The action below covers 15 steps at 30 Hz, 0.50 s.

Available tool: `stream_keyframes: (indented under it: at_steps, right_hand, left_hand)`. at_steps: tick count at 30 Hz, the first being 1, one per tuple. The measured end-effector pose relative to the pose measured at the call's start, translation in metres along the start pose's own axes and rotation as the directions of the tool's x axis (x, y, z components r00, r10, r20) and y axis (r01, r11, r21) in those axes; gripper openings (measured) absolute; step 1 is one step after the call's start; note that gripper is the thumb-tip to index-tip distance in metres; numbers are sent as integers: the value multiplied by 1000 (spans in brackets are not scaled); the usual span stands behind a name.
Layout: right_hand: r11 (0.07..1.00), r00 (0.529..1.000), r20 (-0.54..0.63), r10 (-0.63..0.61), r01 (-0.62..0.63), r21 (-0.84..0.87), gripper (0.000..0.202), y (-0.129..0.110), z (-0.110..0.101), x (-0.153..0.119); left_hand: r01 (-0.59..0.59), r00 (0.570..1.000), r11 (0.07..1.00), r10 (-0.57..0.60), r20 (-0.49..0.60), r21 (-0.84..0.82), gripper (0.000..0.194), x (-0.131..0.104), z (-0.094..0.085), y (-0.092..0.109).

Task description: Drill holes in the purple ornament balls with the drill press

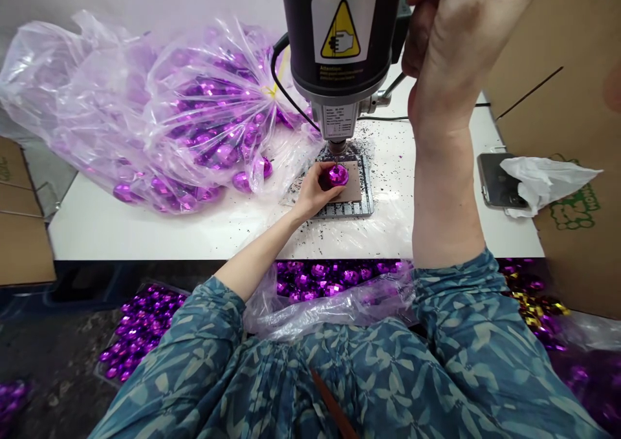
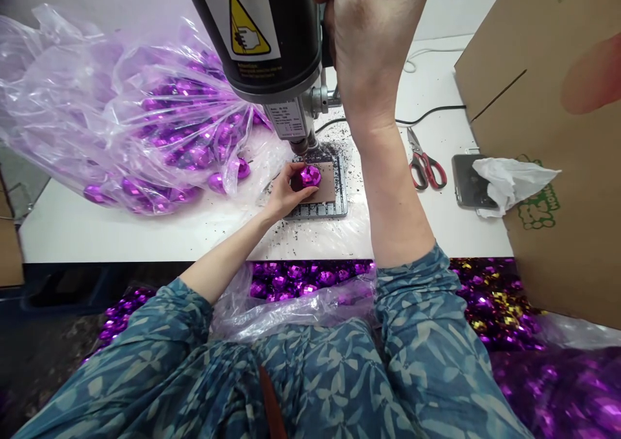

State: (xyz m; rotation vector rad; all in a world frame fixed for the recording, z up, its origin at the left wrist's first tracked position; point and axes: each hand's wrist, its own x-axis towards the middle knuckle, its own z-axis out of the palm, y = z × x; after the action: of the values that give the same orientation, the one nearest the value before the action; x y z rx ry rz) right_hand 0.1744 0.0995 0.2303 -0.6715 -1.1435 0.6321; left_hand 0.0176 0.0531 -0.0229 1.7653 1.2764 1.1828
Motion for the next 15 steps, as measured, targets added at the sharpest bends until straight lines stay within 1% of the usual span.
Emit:
stream_keyframes:
  at_steps: [2,5,7,9,10,12,15]
  right_hand:
    - [1000,999,41,-9,9,-3,49,-2,-4,-1]
    - [999,997,55,-49,48,13,48,0,-9,-4]
    - [995,994,56,-95,93,40,50,5,-12,-7]
    - [981,983,32,-183,180,70,53,13,-14,-13]
    - [969,972,6,-234,232,84,56,17,-16,-17]
    - [934,936,-55,-348,351,72,60,25,-19,-27]
    - [874,870,-98,-483,486,16,51,35,-24,-43]
  left_hand:
    - [-17,1000,999,17,0,-36,61,-2,2,-3]
    - [-37,999,996,37,-2,-77,63,-3,3,-8]
    - [-42,999,996,42,-5,-77,62,-3,3,-10]
    - [-44,999,997,44,-5,-62,62,-3,3,-11]
    - [-45,999,998,44,-6,-54,62,-3,3,-11]
    - [-46,999,998,46,-3,-41,63,-2,3,-11]
    - [-61,998,997,61,-6,-48,63,-2,4,-11]
